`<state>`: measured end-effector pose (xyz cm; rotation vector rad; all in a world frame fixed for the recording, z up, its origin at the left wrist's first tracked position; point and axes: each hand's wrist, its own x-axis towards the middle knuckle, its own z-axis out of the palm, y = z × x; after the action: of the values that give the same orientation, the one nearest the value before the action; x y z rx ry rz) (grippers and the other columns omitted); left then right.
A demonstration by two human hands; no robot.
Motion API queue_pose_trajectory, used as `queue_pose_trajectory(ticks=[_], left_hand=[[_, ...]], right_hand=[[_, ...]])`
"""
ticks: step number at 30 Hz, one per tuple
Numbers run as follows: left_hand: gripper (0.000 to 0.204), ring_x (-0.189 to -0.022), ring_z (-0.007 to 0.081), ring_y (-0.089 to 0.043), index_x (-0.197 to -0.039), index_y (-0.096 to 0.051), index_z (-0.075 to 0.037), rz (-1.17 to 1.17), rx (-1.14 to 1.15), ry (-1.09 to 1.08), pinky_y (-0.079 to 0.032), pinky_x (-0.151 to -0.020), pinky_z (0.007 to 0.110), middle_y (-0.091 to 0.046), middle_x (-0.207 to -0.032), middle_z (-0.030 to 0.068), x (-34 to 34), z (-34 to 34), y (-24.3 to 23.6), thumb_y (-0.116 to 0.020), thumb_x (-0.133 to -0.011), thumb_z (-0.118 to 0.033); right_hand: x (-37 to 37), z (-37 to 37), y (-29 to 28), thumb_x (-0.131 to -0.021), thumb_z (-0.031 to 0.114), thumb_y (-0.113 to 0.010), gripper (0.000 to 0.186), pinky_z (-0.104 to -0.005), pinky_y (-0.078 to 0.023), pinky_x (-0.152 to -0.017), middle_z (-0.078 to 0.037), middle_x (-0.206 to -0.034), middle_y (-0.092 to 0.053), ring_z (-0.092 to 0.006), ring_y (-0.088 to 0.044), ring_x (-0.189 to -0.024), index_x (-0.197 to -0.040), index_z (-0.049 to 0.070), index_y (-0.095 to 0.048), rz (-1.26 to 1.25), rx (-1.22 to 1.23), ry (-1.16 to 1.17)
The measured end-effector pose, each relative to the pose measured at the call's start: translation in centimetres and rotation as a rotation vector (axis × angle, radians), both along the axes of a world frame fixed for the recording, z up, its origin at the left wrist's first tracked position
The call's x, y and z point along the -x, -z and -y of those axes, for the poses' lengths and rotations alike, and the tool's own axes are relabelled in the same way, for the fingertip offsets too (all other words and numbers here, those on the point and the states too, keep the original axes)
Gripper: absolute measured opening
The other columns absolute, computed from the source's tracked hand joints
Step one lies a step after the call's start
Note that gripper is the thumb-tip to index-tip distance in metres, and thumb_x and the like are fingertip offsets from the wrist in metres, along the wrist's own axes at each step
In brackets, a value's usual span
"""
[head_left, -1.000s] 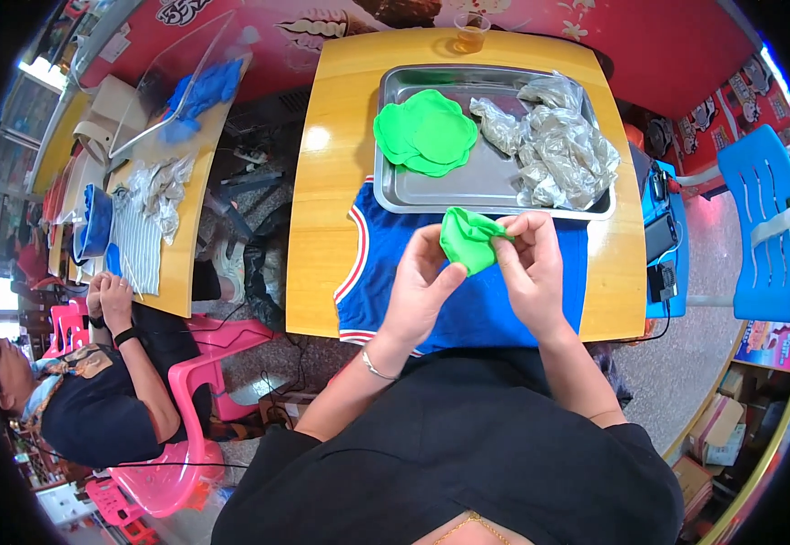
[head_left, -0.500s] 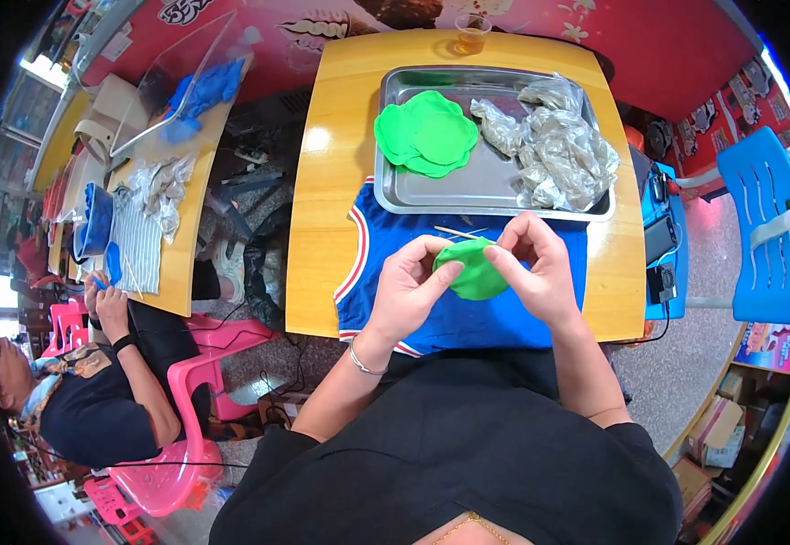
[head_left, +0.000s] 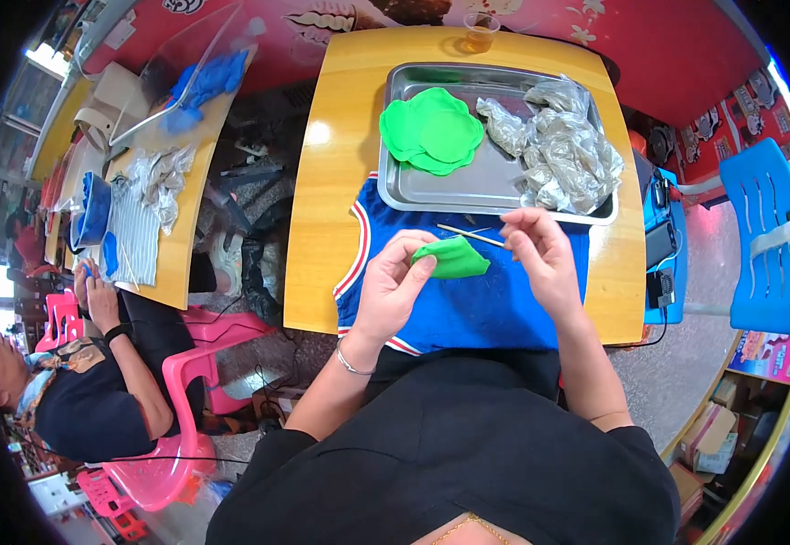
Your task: The recorder uses green leather scraps and a thin stick to fold and shape the leather, appearing to make small craft items.
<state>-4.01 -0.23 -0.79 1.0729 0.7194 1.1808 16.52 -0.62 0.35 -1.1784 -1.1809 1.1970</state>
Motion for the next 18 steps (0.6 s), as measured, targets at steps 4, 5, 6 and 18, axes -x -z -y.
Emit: queue_pose_trajectory(ticks=[4,5,6,18], left_hand=[[0.009,-0.075,0.0049,-0.049,-0.090,-0.057,0.002,-0.168,-0.084,0.077,-0.039,-0.064,0.018,-0.052,-0.089,0.0017,0.3,0.1,0.1,-0.056,-0.089,-0.006],[0.008,-0.074,0.0045,-0.050,-0.090,-0.058,0.001,-0.151,-0.078,0.111,-0.040,-0.062,0.017,-0.054,-0.089,0.0013,0.3,0.0,0.0,-0.056,-0.089,-0.006],[0.008,-0.074,0.0045,-0.050,-0.090,-0.058,0.001,-0.149,-0.079,0.114,-0.040,-0.062,0.017,-0.054,-0.089,0.0013,0.2,0.0,0.0,-0.056,-0.089,-0.006],[0.010,-0.083,0.0095,-0.058,-0.097,-0.055,-0.004,0.347,0.297,-0.090,-0.048,-0.073,0.024,-0.061,-0.092,0.0022,1.8,-0.2,1.6,-0.056,-0.090,-0.011]], right_hand=[[2.0,0.6,-1.2,-0.078,0.005,-0.066,0.038,-0.0233,-0.046,-0.073,-0.007,-0.099,-0.059,-0.0098,-0.055,-0.085,-0.113,0.001,-0.054,-0.067,-0.135,-0.202],[2.1,0.4,-0.6,-0.076,0.004,-0.068,0.030,-0.0208,-0.046,-0.067,-0.004,-0.092,-0.059,-0.0072,-0.055,-0.076,-0.103,0.002,-0.056,-0.028,-0.097,-0.246],[2.2,0.5,-0.6,-0.076,0.004,-0.068,0.030,-0.0208,-0.046,-0.067,-0.004,-0.092,-0.059,-0.0072,-0.055,-0.076,-0.103,0.002,-0.056,-0.026,-0.097,-0.243],[-0.8,-0.3,3.9,-0.072,0.000,-0.062,0.017,-0.0357,-0.046,-0.069,-0.009,-0.088,-0.060,-0.0273,-0.056,-0.084,-0.089,0.005,-0.060,1.026,-0.438,0.050]])
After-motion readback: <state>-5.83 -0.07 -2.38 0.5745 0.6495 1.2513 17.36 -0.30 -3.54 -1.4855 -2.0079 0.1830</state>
